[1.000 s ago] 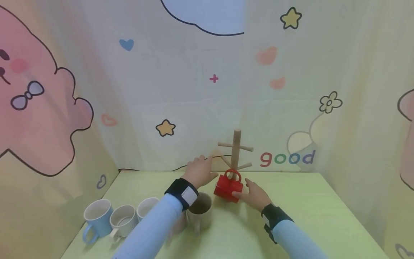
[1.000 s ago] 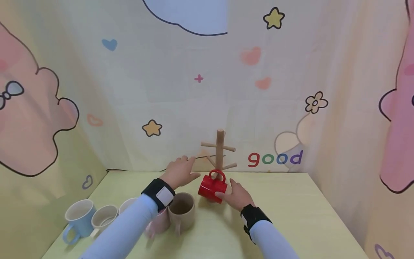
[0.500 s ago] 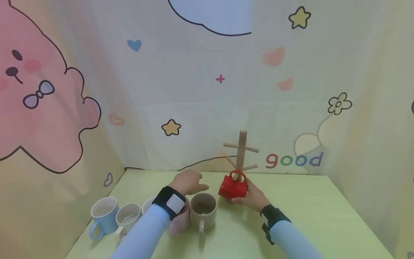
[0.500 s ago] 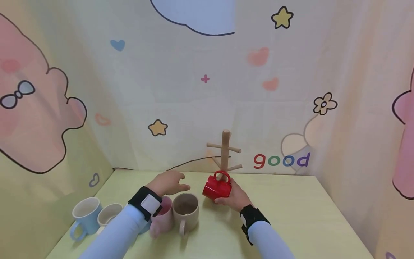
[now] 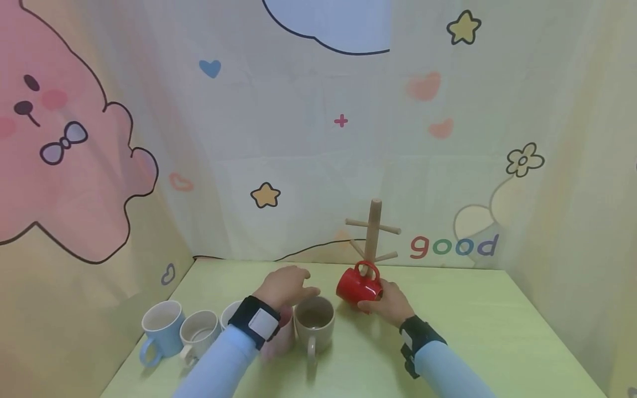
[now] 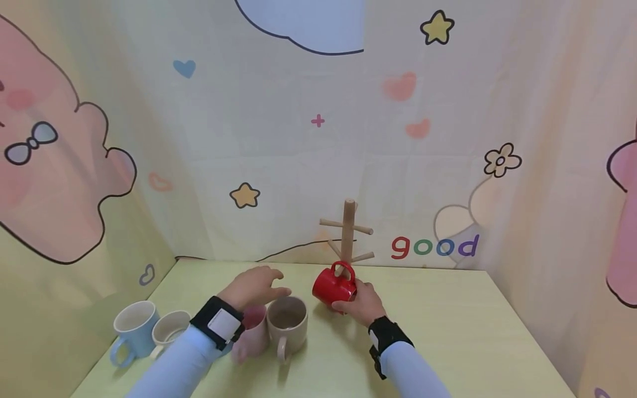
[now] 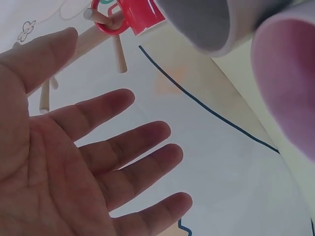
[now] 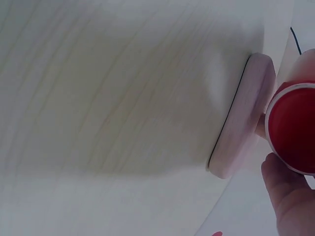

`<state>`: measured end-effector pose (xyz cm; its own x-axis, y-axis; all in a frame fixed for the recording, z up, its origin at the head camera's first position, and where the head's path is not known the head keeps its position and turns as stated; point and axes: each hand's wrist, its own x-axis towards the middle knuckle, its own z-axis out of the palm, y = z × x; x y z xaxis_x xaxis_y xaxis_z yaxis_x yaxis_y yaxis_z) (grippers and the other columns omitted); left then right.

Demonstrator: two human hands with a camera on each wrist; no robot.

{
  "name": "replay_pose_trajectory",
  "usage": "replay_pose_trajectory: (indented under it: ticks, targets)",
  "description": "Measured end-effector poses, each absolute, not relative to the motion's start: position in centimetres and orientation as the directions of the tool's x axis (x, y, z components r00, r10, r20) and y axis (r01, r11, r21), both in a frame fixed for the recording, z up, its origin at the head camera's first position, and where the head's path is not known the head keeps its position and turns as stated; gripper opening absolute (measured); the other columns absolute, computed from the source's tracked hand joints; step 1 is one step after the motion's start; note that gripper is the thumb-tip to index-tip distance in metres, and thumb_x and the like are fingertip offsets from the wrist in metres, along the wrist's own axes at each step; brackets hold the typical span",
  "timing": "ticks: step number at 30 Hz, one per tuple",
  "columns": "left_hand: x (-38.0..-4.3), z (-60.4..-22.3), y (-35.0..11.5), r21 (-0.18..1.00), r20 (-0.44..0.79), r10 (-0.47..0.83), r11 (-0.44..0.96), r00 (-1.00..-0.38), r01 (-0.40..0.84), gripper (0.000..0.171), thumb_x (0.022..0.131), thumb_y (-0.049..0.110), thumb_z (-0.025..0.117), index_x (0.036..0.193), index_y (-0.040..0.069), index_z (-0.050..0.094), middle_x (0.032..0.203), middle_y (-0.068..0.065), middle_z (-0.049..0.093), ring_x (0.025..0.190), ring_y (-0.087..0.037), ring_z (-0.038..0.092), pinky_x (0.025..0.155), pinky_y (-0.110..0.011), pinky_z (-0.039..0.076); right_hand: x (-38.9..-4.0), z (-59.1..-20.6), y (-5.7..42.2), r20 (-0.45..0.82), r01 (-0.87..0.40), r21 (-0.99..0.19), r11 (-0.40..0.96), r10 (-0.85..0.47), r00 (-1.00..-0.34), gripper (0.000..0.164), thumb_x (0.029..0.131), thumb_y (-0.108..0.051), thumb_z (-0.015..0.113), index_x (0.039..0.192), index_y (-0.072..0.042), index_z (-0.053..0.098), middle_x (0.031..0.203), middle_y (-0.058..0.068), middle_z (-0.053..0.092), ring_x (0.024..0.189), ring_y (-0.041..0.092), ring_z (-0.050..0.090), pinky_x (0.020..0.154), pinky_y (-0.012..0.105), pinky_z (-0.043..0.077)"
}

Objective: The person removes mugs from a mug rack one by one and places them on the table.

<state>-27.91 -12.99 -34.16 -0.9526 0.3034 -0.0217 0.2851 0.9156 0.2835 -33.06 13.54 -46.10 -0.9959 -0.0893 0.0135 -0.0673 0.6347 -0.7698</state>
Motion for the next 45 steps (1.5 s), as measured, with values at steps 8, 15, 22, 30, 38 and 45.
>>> replay_pose_trajectory:
  ticks: [8, 15, 22, 30, 38, 45]
  targets:
    - [-27.2, -35.0, -13.2, 0.334, 0.024, 0.294, 0.898, -0.955, 0.285, 0.047, 0.092, 0.039, 0.069, 0.124, 0.005, 0.067, 0.114, -0.012, 0.069, 0.106, -0.029, 0.063, 0.093, -0.048, 0.051, -32.2, -46.1, 13.3, 0.025, -0.038, -0.806, 0.591, -0.031, -0.999, 0.074, 0.079, -0.027, 0.084, 0.138, 0.000, 0.048, 0.123, 0.016, 0.058, 0.112, 0.035, 0.055, 0.091, 0.050, 0.053]
    - [-26.8, -35.1, -13.3, 0.374, 0.044, 0.278, 0.886, -0.960, 0.274, 0.048, 0.091, 0.039, 0.069, 0.126, 0.006, 0.066, 0.114, -0.012, 0.067, 0.102, -0.028, 0.062, 0.091, -0.048, 0.051, -31.0, -45.5, 12.8, 0.010, -0.002, -0.848, 0.530, 0.012, -1.000, 0.074, 0.081, -0.028, 0.083, 0.139, 0.001, 0.047, 0.120, 0.016, 0.061, 0.106, 0.035, 0.057, 0.090, 0.047, 0.053]
    - [-26.5, -35.4, -13.2, 0.390, 0.086, 0.268, 0.877, -0.960, 0.280, 0.046, 0.092, 0.037, 0.068, 0.124, 0.004, 0.067, 0.115, -0.013, 0.067, 0.106, -0.029, 0.062, 0.094, -0.048, 0.050, -30.0, -45.5, 12.3, 0.007, 0.001, -0.879, 0.476, 0.015, -1.000, 0.075, 0.079, -0.029, 0.084, 0.139, -0.001, 0.048, 0.118, 0.013, 0.061, 0.104, 0.032, 0.058, 0.085, 0.044, 0.055]
    - [-26.2, -36.4, -12.9, 0.441, 0.126, 0.244, 0.855, -0.962, 0.274, 0.046, 0.093, 0.037, 0.067, 0.126, 0.005, 0.065, 0.121, -0.014, 0.065, 0.110, -0.030, 0.060, 0.096, -0.049, 0.049, -28.7, -45.5, 12.0, 0.025, -0.001, -0.899, 0.438, 0.048, -0.999, 0.078, 0.079, -0.033, 0.085, 0.141, -0.005, 0.047, 0.123, 0.013, 0.060, 0.106, 0.032, 0.058, 0.087, 0.043, 0.056]
    - [-25.7, -37.2, -12.8, 0.465, 0.197, 0.235, 0.833, -0.952, 0.301, 0.046, 0.095, 0.034, 0.066, 0.128, 0.003, 0.063, 0.126, -0.017, 0.062, 0.116, -0.034, 0.058, 0.097, -0.051, 0.048, -26.6, -44.6, 11.9, 0.045, -0.009, -0.924, 0.383, 0.084, -0.995, 0.084, 0.078, -0.034, 0.086, 0.144, -0.006, 0.042, 0.132, 0.014, 0.052, 0.114, 0.035, 0.055, 0.091, 0.046, 0.054]
    - [-25.5, -37.5, -12.3, 0.499, 0.246, 0.205, 0.811, -0.947, 0.305, 0.053, 0.094, 0.037, 0.066, 0.134, 0.002, 0.059, 0.132, -0.019, 0.059, 0.122, -0.037, 0.055, 0.099, -0.053, 0.046, -24.5, -43.7, 12.1, 0.056, -0.010, -0.941, 0.337, 0.129, -0.990, 0.086, 0.077, -0.035, 0.086, 0.143, -0.006, 0.040, 0.131, 0.014, 0.052, 0.113, 0.033, 0.053, 0.090, 0.044, 0.055]
